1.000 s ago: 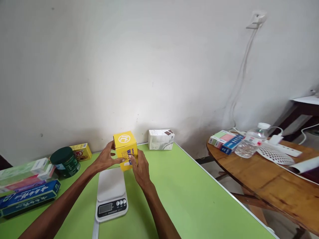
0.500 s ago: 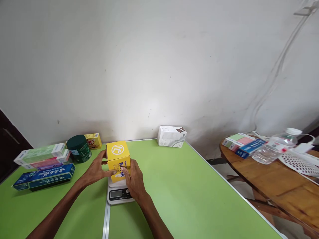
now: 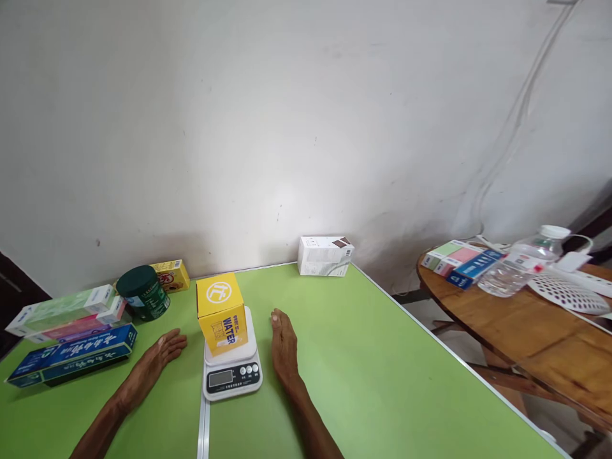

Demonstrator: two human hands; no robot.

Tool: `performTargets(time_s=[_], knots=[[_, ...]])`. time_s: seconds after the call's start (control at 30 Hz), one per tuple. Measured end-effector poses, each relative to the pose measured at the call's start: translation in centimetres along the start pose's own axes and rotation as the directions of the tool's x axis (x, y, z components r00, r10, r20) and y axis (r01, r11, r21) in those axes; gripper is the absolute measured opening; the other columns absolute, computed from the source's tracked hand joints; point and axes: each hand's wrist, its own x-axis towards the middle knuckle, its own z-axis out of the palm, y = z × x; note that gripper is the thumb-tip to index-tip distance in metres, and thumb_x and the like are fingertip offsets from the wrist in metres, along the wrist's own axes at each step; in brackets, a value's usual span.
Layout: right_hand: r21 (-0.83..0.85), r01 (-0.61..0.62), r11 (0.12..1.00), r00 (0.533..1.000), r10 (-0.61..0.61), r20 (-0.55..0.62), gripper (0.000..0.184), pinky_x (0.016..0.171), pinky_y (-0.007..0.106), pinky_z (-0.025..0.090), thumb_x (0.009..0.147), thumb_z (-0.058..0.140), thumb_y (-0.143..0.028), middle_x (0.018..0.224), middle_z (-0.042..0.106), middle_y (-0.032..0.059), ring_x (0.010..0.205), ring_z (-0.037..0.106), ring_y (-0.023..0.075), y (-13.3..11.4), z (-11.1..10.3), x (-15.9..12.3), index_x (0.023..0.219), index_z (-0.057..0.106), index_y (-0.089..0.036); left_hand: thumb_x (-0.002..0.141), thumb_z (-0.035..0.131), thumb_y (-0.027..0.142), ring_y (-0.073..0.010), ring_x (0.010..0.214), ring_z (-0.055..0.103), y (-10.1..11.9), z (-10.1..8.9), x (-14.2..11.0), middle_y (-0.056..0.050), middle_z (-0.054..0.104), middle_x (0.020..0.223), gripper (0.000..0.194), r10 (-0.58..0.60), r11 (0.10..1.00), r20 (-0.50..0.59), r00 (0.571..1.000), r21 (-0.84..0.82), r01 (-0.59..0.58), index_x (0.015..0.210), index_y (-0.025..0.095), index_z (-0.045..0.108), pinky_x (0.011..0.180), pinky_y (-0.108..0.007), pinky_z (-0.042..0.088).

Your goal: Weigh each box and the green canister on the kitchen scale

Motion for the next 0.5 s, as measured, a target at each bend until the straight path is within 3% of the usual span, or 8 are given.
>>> performTargets(time_s=[0.13, 0.27, 0.5], knots=[[-0.016, -0.026, 1.0, 1.0, 0.026, 0.005, 0.05, 0.103, 0.047, 0.052, 0.102, 0.043, -0.064, 0.119, 0.075, 0.013, 0.114, 0.068, 0.0296, -0.1, 0.1, 0.0, 0.115, 0.068, -0.023, 0.075, 0.074, 0.077, -0.0385, 0.133, 0.063, -0.8, 0.1, -0.5, -0.02, 0.069, 0.136, 0.086, 0.008, 1.0, -0.056, 0.998, -0.029, -0.01, 0.136, 0.018, 0.063, 0.125, -0.058, 0.038], [-0.039, -0.005, 0.999, 1.0, 0.006, 0.011, 0.047, 0.096, 0.042, 0.053, 0.103, 0.041, -0.063, 0.111, 0.075, 0.01, 0.105, 0.068, 0.0269, -0.5, 0.1, 0.0, 0.109, 0.067, -0.024, 0.071, 0.08, 0.074, -0.0393, 0.133, 0.063, -0.4, 0.5, -0.8, -0.02, 0.07, 0.136, 0.088, 0.002, 1.0, -0.073, 0.997, -0.01, -0.003, 0.136, 0.017, 0.064, 0.125, -0.057, 0.038], [-0.065, 0.002, 0.998, 1.0, 0.0, 0.024, 0.046, 0.093, 0.041, 0.053, 0.102, 0.043, -0.063, 0.11, 0.075, 0.0101, 0.103, 0.068, 0.0273, -0.4, 0.0, 0.0, 0.109, 0.067, -0.024, 0.077, 0.079, 0.069, -0.0376, 0.137, 0.061, 0.1, 1.1, -1.2, -0.018, 0.068, 0.14, 0.081, 0.01, 0.997, -0.084, 0.996, 0.081, -0.003, 0.137, 0.019, 0.06, 0.127, -0.055, 0.036]])
